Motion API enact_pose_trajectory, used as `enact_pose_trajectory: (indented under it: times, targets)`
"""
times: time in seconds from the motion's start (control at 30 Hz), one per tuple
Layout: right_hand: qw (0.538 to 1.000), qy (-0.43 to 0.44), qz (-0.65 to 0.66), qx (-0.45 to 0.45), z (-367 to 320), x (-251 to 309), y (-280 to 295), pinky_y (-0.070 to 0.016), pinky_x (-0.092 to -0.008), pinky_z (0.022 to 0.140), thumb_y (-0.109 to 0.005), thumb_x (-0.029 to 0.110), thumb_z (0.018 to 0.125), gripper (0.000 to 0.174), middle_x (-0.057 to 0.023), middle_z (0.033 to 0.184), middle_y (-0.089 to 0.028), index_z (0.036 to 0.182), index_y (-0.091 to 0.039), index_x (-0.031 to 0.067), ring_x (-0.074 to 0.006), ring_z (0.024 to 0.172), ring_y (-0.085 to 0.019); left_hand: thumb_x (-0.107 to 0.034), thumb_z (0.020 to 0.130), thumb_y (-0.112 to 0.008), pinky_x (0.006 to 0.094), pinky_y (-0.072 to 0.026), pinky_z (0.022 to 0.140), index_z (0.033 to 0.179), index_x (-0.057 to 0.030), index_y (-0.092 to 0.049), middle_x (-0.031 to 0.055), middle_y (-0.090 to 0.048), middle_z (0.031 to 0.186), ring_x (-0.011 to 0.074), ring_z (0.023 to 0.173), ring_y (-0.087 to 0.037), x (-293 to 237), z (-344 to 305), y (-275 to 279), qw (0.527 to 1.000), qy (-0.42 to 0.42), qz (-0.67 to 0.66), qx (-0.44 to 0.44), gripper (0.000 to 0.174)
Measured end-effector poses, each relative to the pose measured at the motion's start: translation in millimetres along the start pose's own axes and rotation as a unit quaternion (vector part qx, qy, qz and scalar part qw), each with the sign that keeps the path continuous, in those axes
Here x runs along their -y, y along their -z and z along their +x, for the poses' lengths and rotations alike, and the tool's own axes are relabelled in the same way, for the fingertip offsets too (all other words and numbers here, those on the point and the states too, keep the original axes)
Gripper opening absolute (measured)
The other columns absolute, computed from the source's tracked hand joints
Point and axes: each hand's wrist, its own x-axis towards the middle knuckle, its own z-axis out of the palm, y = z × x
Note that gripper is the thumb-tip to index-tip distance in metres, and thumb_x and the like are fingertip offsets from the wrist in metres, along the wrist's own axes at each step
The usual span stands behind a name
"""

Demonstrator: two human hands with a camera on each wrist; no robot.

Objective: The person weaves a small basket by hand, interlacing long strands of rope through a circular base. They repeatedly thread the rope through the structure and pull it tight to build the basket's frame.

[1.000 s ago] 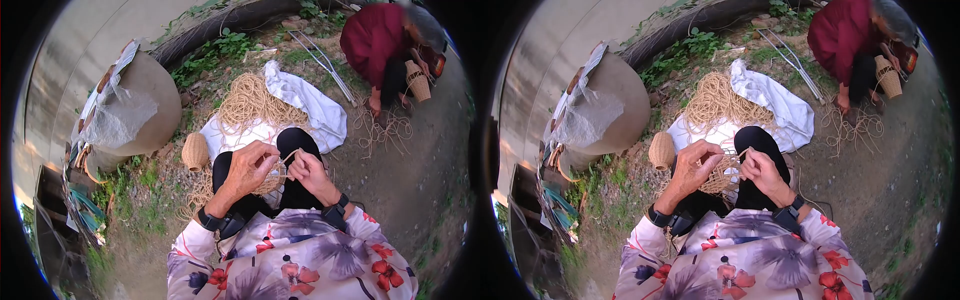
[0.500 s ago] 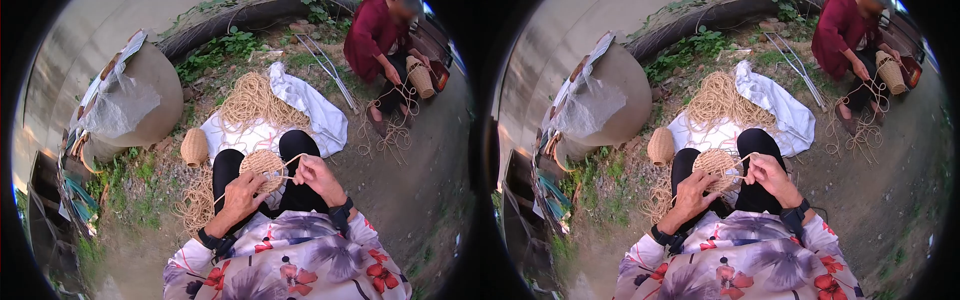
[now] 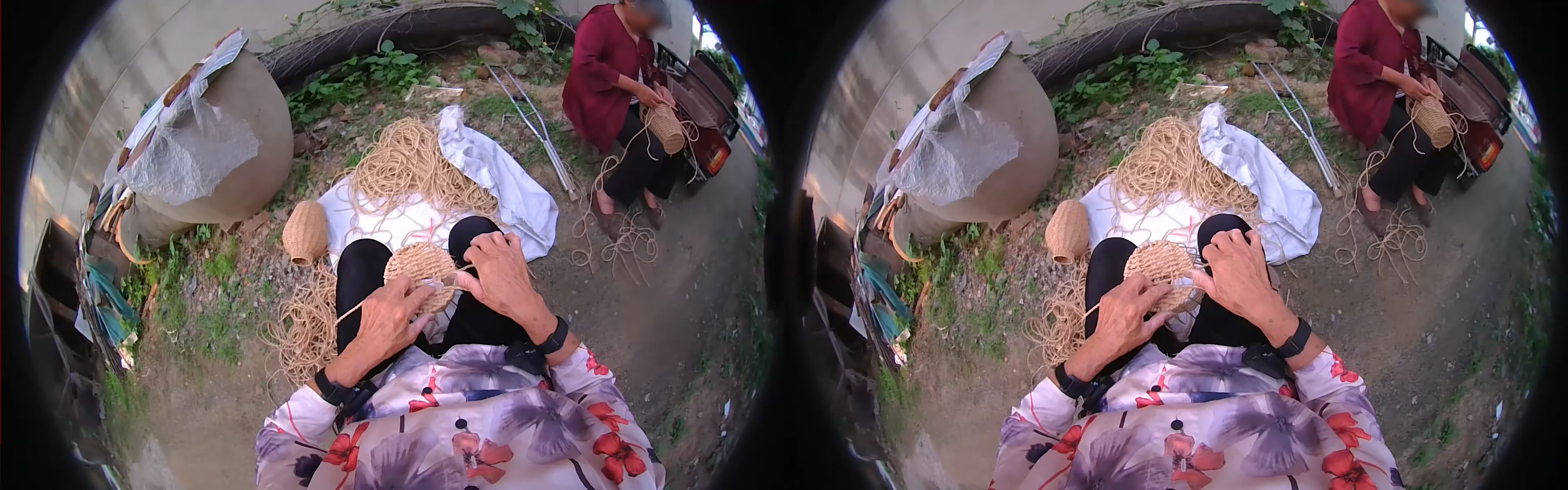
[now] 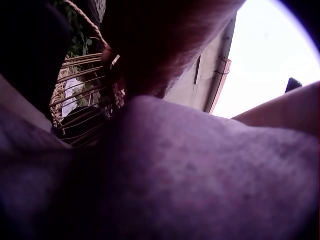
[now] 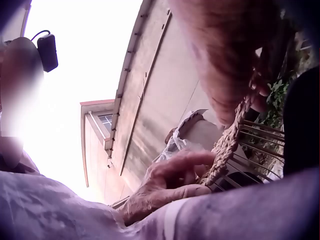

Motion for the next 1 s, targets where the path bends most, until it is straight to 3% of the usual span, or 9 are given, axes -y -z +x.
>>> enact_pose_trajectory:
  times: [0.17, 0.23, 0.33, 0.5, 0.63, 0.67, 0.83, 0.9, 1.0]
  targets:
    - [0.978, -0.070, 0.178, 0.078, -30, -45, -11, -0.0387, -0.0414, 0.079, -0.064, 0.025, 0.087, 0.025, -0.0062, 0.078, -0.059, 0.069, -0.061, 0.0082, -0.0246, 0.085, -0.056, -0.013, 0.075, -0.078, 0.0364, -0.0509, 0.064, 0.110, -0.0109, -0.069, 0.0074, -0.059, 0.087, 0.0256, 0.076, -0.062, 8, -4, 9, 0.998, -0.023, -0.029, -0.041, 0.036]
    - [0.910, -0.366, 0.136, 0.140, -66, -118, 5, -0.0396, -0.0434, 0.082, -0.064, 0.024, 0.087, 0.018, -0.0086, 0.087, -0.062, 0.080, -0.064, 0.0082, -0.0270, 0.091, -0.057, -0.005, 0.077, -0.074, 0.0344, -0.0503, 0.062, 0.104, -0.0083, -0.070, 0.0081, -0.061, 0.084, 0.0248, 0.072, -0.062, 23, -17, 20, 0.989, 0.024, -0.047, -0.135, 0.027]
    - [0.982, -0.185, 0.027, -0.014, -51, -87, 18, -0.0391, -0.0444, 0.087, -0.066, 0.027, 0.087, 0.021, -0.0105, 0.098, -0.061, 0.094, -0.066, 0.0075, -0.0286, 0.100, -0.056, -0.002, 0.078, -0.073, 0.0359, -0.0497, 0.066, 0.097, -0.0074, -0.069, 0.0081, -0.060, 0.079, 0.0262, 0.077, -0.062, 30, -32, 22, 0.968, 0.189, -0.087, -0.141, 0.020]
    - [0.999, 0.002, 0.036, 0.012, -9, -23, -5, -0.0371, -0.0443, 0.092, -0.066, 0.030, 0.088, 0.029, -0.0100, 0.106, -0.058, 0.101, -0.065, 0.0045, -0.0283, 0.104, -0.053, -0.007, 0.077, -0.075, 0.0381, -0.0469, 0.067, 0.094, -0.0077, -0.069, 0.0060, -0.061, 0.082, 0.0257, 0.076, -0.061, 28, -33, 11, 0.981, 0.098, -0.059, -0.154, 0.018]
    - [0.968, -0.016, 0.206, 0.143, -18, -37, -10, -0.0399, -0.0395, 0.091, -0.064, 0.028, 0.090, 0.027, -0.0112, 0.102, -0.061, 0.086, -0.067, 0.0015, -0.0281, 0.102, -0.056, -0.018, 0.073, -0.080, 0.0370, -0.0397, 0.072, 0.097, -0.0119, -0.069, 0.0032, -0.061, 0.089, 0.0226, 0.085, -0.057, 24, -32, 11, 0.994, 0.055, 0.015, -0.089, 0.027]
    - [0.967, 0.002, 0.249, 0.063, -28, -57, -17, -0.0428, -0.0376, 0.082, -0.063, 0.023, 0.090, 0.023, -0.0089, 0.092, -0.063, 0.084, -0.067, 0.0016, -0.0273, 0.091, -0.057, -0.018, 0.074, -0.080, 0.0373, -0.0391, 0.072, 0.098, -0.0120, -0.068, 0.0032, -0.060, 0.088, 0.0227, 0.085, -0.057, 25, -32, 11, 0.995, 0.048, 0.016, -0.086, 0.027]
    - [0.935, -0.271, 0.204, 0.104, -84, -161, 9, -0.0454, -0.0403, 0.080, -0.063, 0.026, 0.090, 0.026, -0.0094, 0.086, -0.063, 0.081, -0.068, 0.0013, -0.0285, 0.088, -0.059, -0.016, 0.075, -0.078, 0.0377, -0.0375, 0.074, 0.097, -0.0119, -0.067, 0.0033, -0.058, 0.087, 0.0225, 0.085, -0.056, 29, -29, 6, 0.996, 0.042, 0.005, -0.077, 0.025]
    - [0.950, -0.294, -0.066, 0.077, -84, -162, 12, -0.0460, -0.0441, 0.080, -0.064, 0.027, 0.089, 0.024, -0.0089, 0.092, -0.064, 0.090, -0.070, 0.0037, -0.0303, 0.092, -0.060, -0.015, 0.076, -0.078, 0.0368, -0.0386, 0.073, 0.096, -0.0114, -0.068, 0.0035, -0.062, 0.089, 0.0227, 0.085, -0.057, 28, -27, 8, 0.997, 0.046, 0.002, -0.060, 0.022]
    - [0.989, -0.145, 0.008, -0.004, -43, -97, 7, -0.0409, -0.0448, 0.093, -0.066, 0.029, 0.089, 0.041, -0.0108, 0.121, -0.060, 0.122, -0.061, 0.0070, -0.0323, 0.114, -0.054, -0.013, 0.076, -0.077, 0.0368, -0.0384, 0.073, 0.096, -0.0106, -0.068, 0.0038, -0.062, 0.088, 0.0228, 0.085, -0.058, 28, -28, 7, 0.997, 0.044, -0.001, -0.065, 0.022]
